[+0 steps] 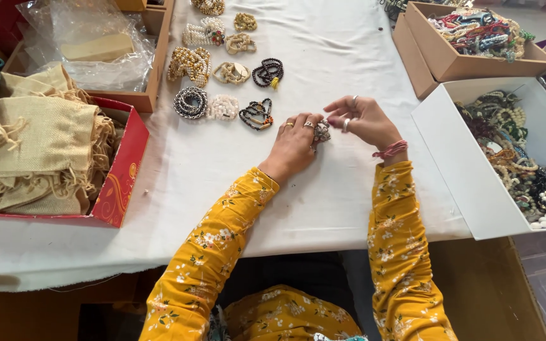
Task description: Organize and sort various pieces of jewelry from boxes onto a table.
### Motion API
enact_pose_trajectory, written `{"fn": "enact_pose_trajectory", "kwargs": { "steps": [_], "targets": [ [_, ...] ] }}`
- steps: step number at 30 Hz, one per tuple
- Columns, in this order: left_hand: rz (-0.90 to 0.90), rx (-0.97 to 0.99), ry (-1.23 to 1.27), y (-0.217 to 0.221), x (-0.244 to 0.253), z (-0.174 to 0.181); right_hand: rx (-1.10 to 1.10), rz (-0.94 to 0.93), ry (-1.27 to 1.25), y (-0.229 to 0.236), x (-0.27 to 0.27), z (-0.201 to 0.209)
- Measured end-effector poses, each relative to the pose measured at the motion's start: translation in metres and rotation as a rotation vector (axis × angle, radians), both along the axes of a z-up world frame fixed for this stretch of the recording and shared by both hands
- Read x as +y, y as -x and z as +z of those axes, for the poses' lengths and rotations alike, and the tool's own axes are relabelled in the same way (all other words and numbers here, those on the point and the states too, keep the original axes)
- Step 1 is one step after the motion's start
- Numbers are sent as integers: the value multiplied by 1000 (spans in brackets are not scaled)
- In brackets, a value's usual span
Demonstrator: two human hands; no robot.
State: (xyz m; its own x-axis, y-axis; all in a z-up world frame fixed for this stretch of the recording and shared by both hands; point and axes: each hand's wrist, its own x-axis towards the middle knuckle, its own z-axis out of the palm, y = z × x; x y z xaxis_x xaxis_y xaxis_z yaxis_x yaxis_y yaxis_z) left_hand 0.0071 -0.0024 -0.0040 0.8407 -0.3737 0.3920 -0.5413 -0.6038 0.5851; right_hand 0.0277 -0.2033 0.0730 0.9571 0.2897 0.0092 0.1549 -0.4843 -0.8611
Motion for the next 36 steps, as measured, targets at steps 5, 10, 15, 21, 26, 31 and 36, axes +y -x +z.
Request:
{"fn": "enact_pose_trajectory", "kwargs": {
  "steps": [5,10,15,21,26,31,36],
  "targets": [
    [9,-8,25,-3,0,0,-8,44,170,9,12,5],
    [13,-8,87,-6,6,4,-256,43,231,3,18,-13],
    [28,-75,220,-9,11,6,-429,-54,281,3,23,-15],
    [6,-113,85,-10,9,0,-409,-125,422,-5,23,-28],
    [-53,-38,40,-16,13,-5,-354,-119,425,-1,24,-21],
    [-80,56,-31,-14,14,-1,-353,-77,447,0,17,-18],
    [-41,123,-263,5,10,12,-462,-242,423,1,22,-18]
  ]
}}
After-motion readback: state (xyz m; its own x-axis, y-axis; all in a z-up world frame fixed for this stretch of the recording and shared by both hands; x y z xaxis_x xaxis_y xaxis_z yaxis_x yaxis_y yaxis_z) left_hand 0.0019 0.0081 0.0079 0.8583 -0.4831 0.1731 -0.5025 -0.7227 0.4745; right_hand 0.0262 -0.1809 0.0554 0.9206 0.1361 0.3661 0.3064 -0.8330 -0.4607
